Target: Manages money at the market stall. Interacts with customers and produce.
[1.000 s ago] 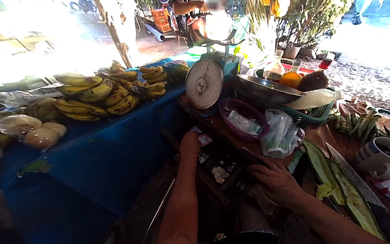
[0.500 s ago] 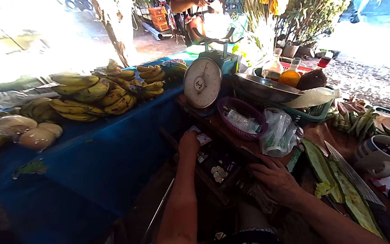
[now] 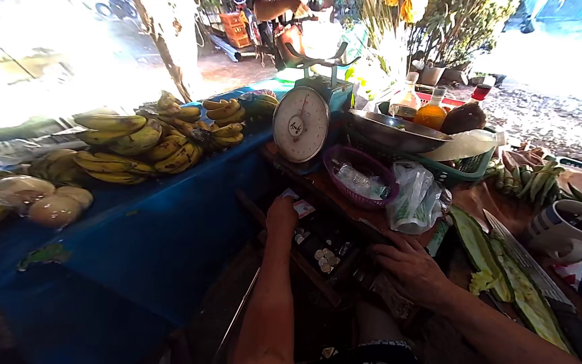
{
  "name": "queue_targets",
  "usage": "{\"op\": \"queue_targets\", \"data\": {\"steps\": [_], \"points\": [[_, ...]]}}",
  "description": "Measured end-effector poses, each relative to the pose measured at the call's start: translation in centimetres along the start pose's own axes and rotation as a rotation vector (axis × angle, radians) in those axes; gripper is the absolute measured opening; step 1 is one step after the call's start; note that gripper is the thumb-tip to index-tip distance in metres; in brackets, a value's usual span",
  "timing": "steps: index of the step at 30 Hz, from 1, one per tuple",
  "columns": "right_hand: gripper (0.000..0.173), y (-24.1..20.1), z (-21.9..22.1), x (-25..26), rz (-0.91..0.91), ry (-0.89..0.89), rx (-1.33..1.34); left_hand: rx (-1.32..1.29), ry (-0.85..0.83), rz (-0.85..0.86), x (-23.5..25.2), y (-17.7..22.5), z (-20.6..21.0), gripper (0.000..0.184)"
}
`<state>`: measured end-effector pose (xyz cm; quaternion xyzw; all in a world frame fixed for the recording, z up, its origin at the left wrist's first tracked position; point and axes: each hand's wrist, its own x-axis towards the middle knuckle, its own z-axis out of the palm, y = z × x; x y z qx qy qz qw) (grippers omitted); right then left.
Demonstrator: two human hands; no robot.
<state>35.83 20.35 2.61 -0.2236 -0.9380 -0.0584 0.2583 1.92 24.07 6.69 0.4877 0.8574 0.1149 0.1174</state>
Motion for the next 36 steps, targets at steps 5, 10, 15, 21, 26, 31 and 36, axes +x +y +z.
{"op": "queue_targets", "data": {"steps": [5,10,15,21,26,31,36], "points": [[0.025,0.03,0.08,-0.02,-0.001,0.006,-0.003,0.001,0.012,0.011,0.07,-0.08,0.12,0.027],[0.024,0.04,-0.01,-0.03,-0.005,0.003,0.006,-0.023,0.013,0.012,-0.18,-0.02,-0.03,0.028],[0.024,0.04,0.08,-0.07,-0.006,0.009,-0.002,-0.016,0.013,0.015,-0.11,-0.01,0.0,0.027],[0.025,0.07,0.12,-0.07,-0.005,0.004,-0.008,-0.016,0.009,0.008,-0.01,-0.06,0.08,0.026],[0.025,0.06,0.17,-0.1,-0.005,0.008,-0.009,-0.015,0.003,0.004,0.07,0.0,0.07,0.026],[0.025,0.1,0.12,-0.09,-0.009,-0.001,-0.011,-0.015,0.009,0.007,0.08,-0.08,0.12,0.026],[0.025,0.07,0.07,-0.11,0.0,-0.013,-0.006,-0.02,0.02,0.009,0.01,-0.03,0.16,0.026]]}}
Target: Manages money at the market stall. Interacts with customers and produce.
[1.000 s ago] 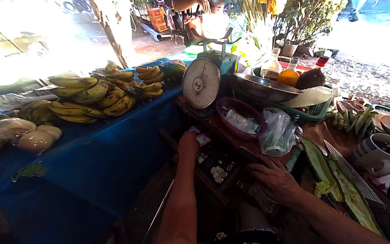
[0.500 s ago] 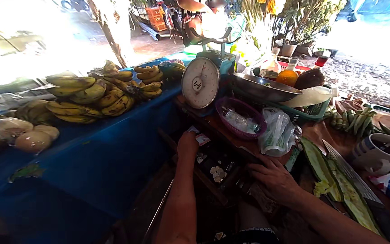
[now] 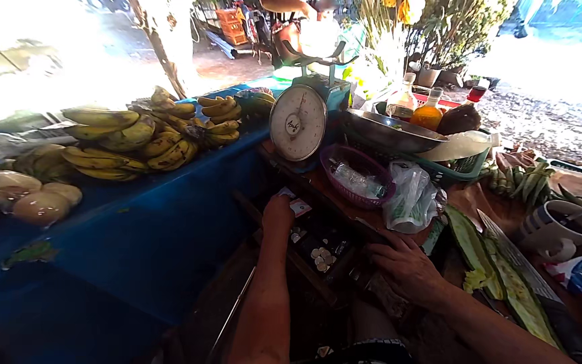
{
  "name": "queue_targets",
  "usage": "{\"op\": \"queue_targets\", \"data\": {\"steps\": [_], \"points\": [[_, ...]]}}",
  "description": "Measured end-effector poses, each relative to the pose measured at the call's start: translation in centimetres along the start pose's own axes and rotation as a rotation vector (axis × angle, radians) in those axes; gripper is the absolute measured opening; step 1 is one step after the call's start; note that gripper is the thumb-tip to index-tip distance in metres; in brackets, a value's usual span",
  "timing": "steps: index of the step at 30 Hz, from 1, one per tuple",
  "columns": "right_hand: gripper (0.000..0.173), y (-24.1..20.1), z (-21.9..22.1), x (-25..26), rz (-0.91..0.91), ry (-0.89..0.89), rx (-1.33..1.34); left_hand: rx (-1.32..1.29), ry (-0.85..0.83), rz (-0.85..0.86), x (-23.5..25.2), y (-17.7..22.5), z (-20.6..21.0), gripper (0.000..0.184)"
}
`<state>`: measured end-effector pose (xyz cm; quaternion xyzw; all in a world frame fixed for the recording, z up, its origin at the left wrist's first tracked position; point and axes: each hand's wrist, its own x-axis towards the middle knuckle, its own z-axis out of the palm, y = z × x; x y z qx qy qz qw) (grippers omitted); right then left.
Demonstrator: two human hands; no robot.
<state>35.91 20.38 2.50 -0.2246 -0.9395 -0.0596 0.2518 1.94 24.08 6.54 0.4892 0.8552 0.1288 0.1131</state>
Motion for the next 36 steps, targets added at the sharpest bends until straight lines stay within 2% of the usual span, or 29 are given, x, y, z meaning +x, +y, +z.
{"op": "queue_targets", "data": {"steps": [36], "points": [[0.025,-0.11,-0.05,0.13,-0.002,0.001,-0.008,0.006,-0.004,0.014,-0.06,-0.12,-0.04,0.028]]}}
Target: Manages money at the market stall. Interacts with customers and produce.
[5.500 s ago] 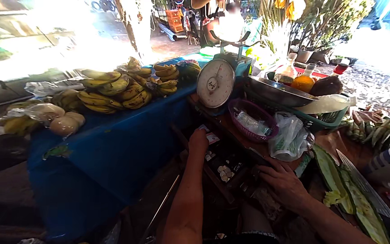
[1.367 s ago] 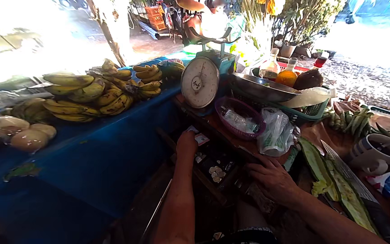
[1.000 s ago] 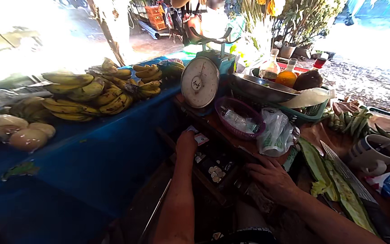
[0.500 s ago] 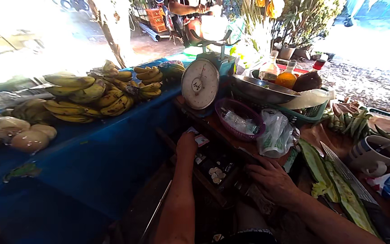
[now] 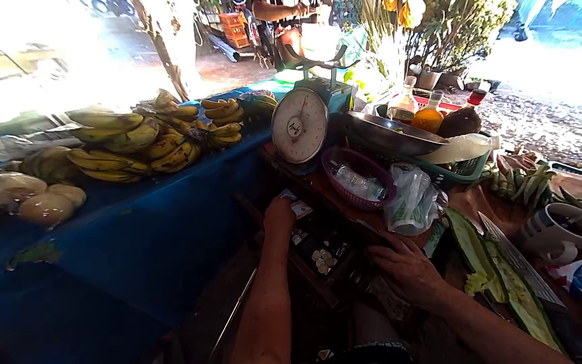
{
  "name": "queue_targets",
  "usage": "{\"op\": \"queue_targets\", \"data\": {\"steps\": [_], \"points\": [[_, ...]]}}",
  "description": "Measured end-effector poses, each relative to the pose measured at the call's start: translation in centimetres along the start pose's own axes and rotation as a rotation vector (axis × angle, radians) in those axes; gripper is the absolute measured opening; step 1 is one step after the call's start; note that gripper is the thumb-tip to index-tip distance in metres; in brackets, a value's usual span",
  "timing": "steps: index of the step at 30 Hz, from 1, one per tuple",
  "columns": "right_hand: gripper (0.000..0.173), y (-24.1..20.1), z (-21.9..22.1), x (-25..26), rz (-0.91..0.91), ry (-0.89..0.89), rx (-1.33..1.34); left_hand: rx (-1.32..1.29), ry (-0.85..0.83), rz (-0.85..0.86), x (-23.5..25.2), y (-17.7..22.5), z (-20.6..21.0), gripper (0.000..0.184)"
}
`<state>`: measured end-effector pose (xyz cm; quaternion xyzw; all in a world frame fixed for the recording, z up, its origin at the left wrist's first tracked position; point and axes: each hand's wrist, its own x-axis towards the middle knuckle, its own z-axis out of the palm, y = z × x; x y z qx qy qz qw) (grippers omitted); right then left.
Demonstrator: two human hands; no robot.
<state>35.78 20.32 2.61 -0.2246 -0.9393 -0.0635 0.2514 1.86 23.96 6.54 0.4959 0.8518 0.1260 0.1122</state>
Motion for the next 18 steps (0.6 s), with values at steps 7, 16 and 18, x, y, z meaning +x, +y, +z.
{"op": "queue_targets", "data": {"steps": [7,16,18], "points": [[0.025,0.07,0.05,-0.1,0.005,-0.004,-0.003,0.011,-0.005,-0.003,0.03,0.07,-0.02,0.028],[0.025,0.1,0.14,-0.11,0.003,-0.007,-0.002,0.011,-0.011,-0.007,0.06,0.07,-0.06,0.028],[0.025,0.06,0.12,-0.1,0.003,-0.002,-0.007,0.017,-0.013,-0.014,0.09,0.06,-0.05,0.028]]}}
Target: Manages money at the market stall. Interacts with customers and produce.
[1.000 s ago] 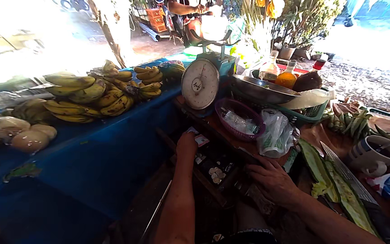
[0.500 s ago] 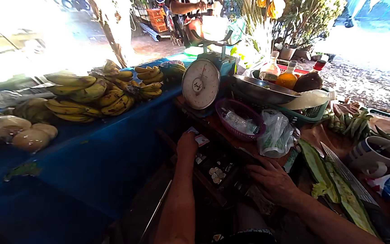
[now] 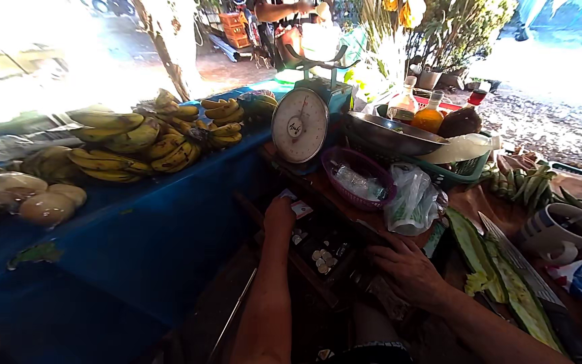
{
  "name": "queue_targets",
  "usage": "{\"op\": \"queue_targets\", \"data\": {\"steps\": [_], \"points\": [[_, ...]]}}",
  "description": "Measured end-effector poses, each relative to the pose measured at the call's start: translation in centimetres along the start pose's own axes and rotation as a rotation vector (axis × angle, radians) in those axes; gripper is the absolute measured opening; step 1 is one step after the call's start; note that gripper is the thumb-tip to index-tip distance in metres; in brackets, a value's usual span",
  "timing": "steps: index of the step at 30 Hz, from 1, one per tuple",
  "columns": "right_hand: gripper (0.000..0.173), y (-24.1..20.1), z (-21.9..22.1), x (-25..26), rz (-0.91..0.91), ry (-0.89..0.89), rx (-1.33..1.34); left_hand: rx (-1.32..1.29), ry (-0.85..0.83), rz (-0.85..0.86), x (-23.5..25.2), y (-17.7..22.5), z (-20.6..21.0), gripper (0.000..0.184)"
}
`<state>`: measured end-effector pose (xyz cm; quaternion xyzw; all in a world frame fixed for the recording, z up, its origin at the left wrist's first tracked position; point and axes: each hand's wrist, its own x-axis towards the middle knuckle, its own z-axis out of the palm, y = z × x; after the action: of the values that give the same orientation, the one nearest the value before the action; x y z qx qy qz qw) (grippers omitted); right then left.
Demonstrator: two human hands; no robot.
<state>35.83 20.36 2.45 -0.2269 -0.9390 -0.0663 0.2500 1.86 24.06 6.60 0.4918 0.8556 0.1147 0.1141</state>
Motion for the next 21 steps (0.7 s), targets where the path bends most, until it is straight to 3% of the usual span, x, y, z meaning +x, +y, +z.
{"op": "queue_targets", "data": {"steps": [21], "points": [[0.026,-0.02,-0.15,0.02,-0.002,0.001,0.001,-0.01,0.008,0.015,-0.07,0.01,0.06,0.027]]}}
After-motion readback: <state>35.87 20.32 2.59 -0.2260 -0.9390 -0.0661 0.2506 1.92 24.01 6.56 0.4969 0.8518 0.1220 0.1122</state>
